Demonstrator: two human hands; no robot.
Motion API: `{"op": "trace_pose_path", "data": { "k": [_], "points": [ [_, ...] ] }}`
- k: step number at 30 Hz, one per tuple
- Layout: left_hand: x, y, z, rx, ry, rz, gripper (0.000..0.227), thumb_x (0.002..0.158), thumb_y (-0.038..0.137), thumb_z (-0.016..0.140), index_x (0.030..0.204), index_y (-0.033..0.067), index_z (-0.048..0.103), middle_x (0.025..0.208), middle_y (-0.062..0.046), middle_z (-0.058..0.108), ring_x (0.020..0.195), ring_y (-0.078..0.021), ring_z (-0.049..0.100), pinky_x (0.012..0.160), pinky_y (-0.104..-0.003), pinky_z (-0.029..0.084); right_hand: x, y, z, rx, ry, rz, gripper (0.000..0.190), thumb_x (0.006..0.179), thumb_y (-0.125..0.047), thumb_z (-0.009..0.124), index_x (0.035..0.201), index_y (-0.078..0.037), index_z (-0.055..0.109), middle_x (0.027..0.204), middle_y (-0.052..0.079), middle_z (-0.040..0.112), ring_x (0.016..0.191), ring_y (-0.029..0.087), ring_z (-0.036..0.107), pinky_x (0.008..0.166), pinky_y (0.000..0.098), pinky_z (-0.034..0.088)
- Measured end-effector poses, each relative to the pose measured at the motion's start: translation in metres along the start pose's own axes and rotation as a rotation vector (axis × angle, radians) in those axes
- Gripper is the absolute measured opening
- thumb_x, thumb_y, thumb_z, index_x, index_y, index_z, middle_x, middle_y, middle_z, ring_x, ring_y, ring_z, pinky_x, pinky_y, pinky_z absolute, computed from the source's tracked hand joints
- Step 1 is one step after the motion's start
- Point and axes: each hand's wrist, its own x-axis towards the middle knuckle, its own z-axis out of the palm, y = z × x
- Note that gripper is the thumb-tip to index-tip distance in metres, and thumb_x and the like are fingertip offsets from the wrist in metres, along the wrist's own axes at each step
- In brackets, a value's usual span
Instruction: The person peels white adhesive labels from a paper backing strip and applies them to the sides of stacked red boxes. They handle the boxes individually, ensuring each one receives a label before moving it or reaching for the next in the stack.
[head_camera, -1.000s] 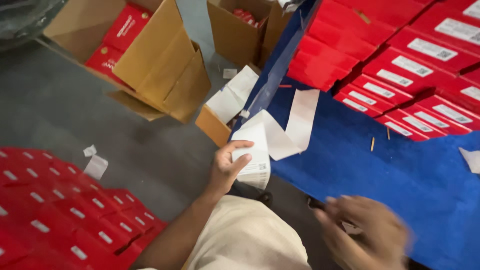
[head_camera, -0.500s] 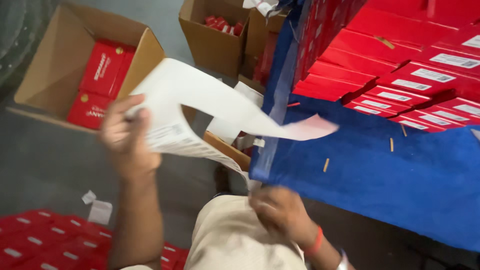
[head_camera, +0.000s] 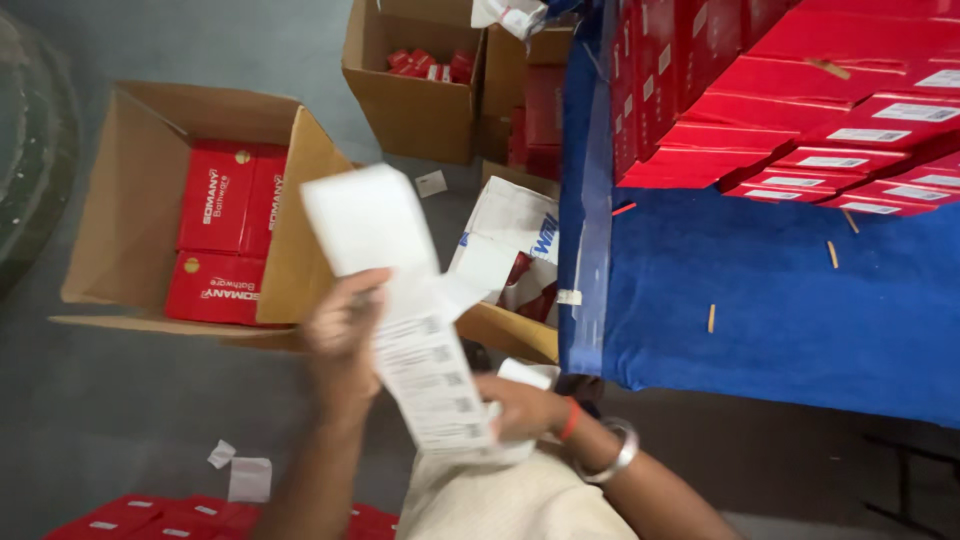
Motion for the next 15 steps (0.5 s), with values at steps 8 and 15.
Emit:
{"op": "trace_pose_path", "data": {
  "k": [8,15],
  "points": [
    [0.000,-0.021,0.067,-0.082,-0.419,-0.196,0.042,0.097,0.025,0.065,0.127,-0.0049,0.065,0.104,-0.010,0.075,0.090,-0.0097,0.067,0.081,-0.023,0.054,-0.032,-0.070,-0.004,-0.403,0.792,-0.120,0.082,0.085,-0.016,0.087,0.153,-0.012,0.041,0.114,0.012,0.071,0.102,0.018,0.071,0.090,0.0320,0.057],
    [0.005,-0.040,0.077,0.251,-0.763,-0.184,0.060,0.103,0.046,0.056,0.126,-0.0067,0.074,0.099,-0.014,0.071,0.087,-0.0136,0.058,0.077,-0.026,0.044,-0.042,-0.081,-0.009,-0.542,0.976,-0.099,0.040,0.088,0.001,0.076,0.128,-0.003,0.071,0.110,0.010,0.079,0.093,0.013,0.070,0.082,0.0271,0.057]
  ]
}}
